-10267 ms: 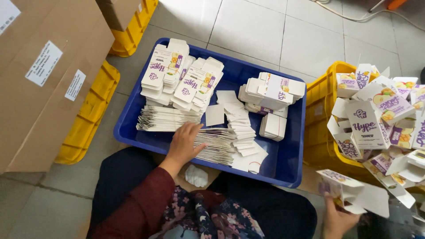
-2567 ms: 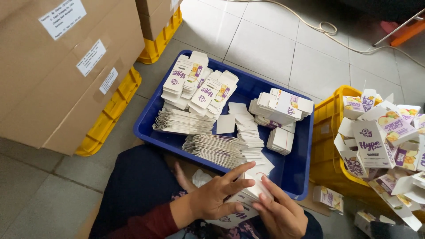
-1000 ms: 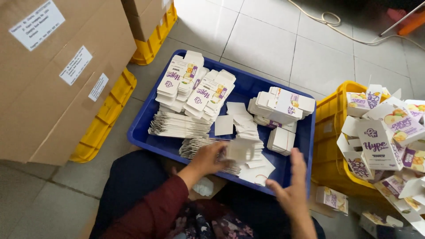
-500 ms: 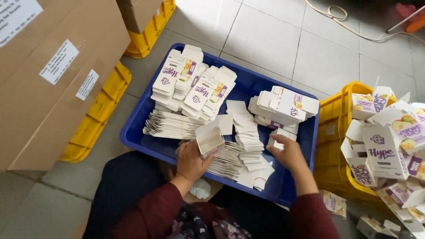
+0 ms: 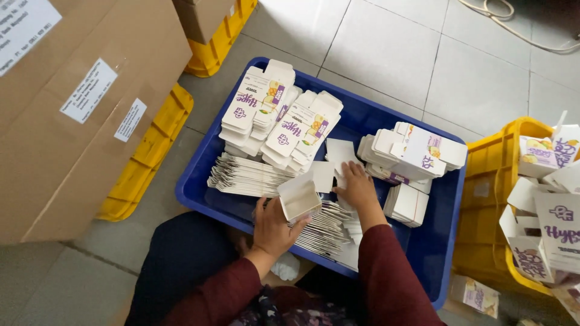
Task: Folding flat cardboard templates into small product boxes by hand.
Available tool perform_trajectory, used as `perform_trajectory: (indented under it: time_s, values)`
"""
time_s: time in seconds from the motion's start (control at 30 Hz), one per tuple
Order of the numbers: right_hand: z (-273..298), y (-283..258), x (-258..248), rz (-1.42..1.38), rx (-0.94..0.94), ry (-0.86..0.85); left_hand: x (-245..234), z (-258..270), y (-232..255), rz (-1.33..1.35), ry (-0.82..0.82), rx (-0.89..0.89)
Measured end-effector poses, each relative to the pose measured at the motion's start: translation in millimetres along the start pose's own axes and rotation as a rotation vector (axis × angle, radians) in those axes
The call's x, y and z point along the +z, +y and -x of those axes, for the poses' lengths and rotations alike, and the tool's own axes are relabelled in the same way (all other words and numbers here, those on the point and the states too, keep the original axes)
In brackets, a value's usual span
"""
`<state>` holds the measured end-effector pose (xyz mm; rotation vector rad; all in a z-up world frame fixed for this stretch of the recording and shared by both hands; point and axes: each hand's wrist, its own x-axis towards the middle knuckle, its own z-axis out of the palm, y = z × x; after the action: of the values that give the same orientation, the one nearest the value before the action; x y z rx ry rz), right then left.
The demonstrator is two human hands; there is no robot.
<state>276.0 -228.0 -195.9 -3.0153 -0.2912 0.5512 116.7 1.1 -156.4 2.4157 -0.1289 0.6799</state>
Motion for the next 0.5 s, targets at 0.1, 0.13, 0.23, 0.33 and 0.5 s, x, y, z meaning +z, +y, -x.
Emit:
perform_trajectory:
  time_s: [0.1, 0.13, 0.23, 0.33, 0.5]
  values:
    - [0.7, 11.6, 21.7, 0.049, -0.017, 0.066, -3.1, -1.6, 0.0, -0.005, -0.009, 0.008]
    - [2.0, 19.9, 33.7, 0.103, -0.037, 0.126, -4.5, -1.4, 2.6, -0.003, -0.017, 0.012]
    - [20.0, 35.7, 31.1, 0.016, -0.099, 0.182, 2.4, 1.6, -1.4, 0.004, -0.032, -0.024]
    - [42.5, 37.8, 24.5, -0.272, -0.108, 0.295, 6.8, 7.3, -5.8, 0.026, -0.091, -0.060]
    - [27.2, 62.9, 52.5, -0.343, 0.120, 0.482, -0.3, 2.4, 1.6, 0.015, -0.098, -0.066]
